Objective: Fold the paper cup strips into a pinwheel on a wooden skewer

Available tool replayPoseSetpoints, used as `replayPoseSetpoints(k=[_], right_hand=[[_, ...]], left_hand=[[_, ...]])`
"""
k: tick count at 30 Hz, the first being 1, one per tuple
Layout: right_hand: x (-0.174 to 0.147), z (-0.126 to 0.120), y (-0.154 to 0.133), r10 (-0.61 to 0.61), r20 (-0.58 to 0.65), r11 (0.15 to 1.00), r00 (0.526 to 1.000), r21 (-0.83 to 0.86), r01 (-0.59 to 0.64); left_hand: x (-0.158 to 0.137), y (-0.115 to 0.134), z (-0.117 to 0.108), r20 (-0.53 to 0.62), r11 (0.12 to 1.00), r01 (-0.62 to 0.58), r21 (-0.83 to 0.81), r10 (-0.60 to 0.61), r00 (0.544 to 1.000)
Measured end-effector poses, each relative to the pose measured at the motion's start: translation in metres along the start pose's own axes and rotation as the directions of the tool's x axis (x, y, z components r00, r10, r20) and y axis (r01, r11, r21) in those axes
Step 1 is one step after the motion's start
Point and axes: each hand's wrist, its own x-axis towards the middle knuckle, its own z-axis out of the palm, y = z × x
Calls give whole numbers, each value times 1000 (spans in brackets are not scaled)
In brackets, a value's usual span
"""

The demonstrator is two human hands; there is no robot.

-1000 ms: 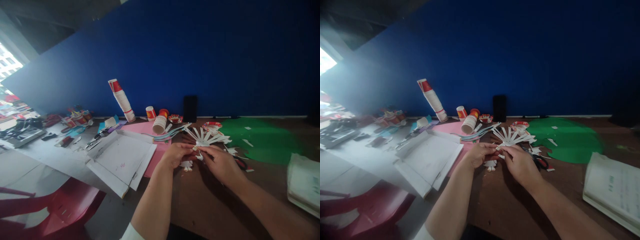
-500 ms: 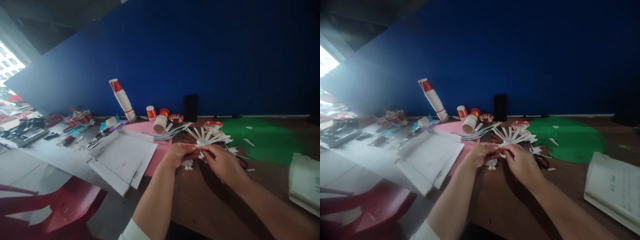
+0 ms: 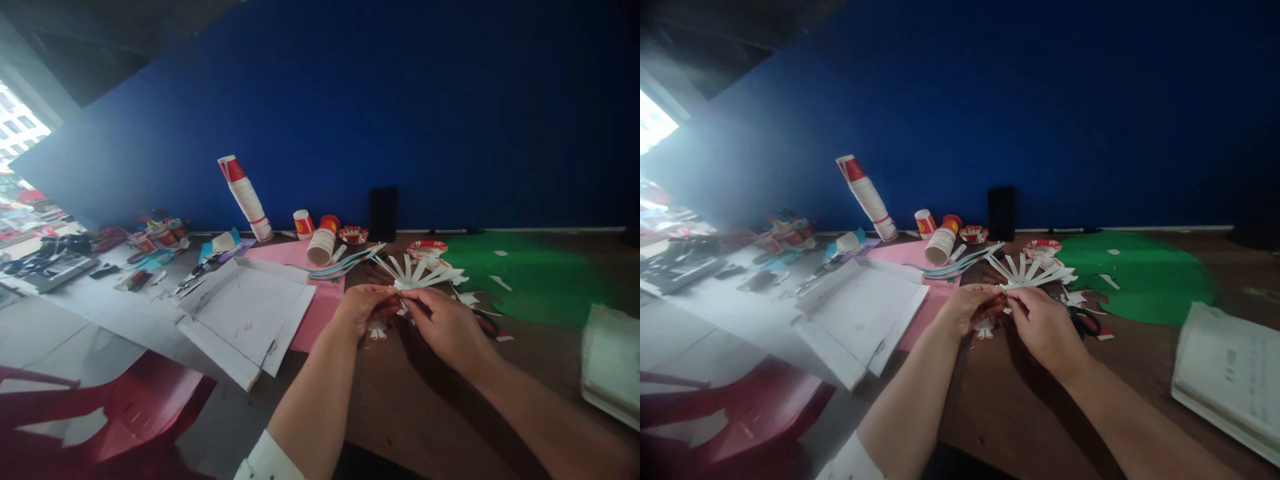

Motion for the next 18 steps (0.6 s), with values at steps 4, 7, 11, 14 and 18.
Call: replayPoseSetpoints(k=[4, 7, 11, 14, 18], right_hand=[[-1, 1, 1, -28, -36, 1000, 999, -14, 28], [-1, 1, -1, -28, -27, 999, 999, -24, 27], [-1, 2, -2, 16, -7, 1000, 1000, -12, -16], [-1, 3, -2, -21, -24, 999, 1000, -30, 20], [-1, 1, -3, -44, -13, 999, 999, -30, 43]], left_hand=[[1, -1, 2, -29, 1000, 29, 4, -29, 999], [1, -2, 2, -45, 999, 45, 5, -44, 998], [2, -3, 2, -53, 999, 38, -6, -38, 998], [1, -3, 3, -54, 999, 28, -14, -29, 998], [-1, -2, 5, -38, 1000, 15, -25, -16, 999]])
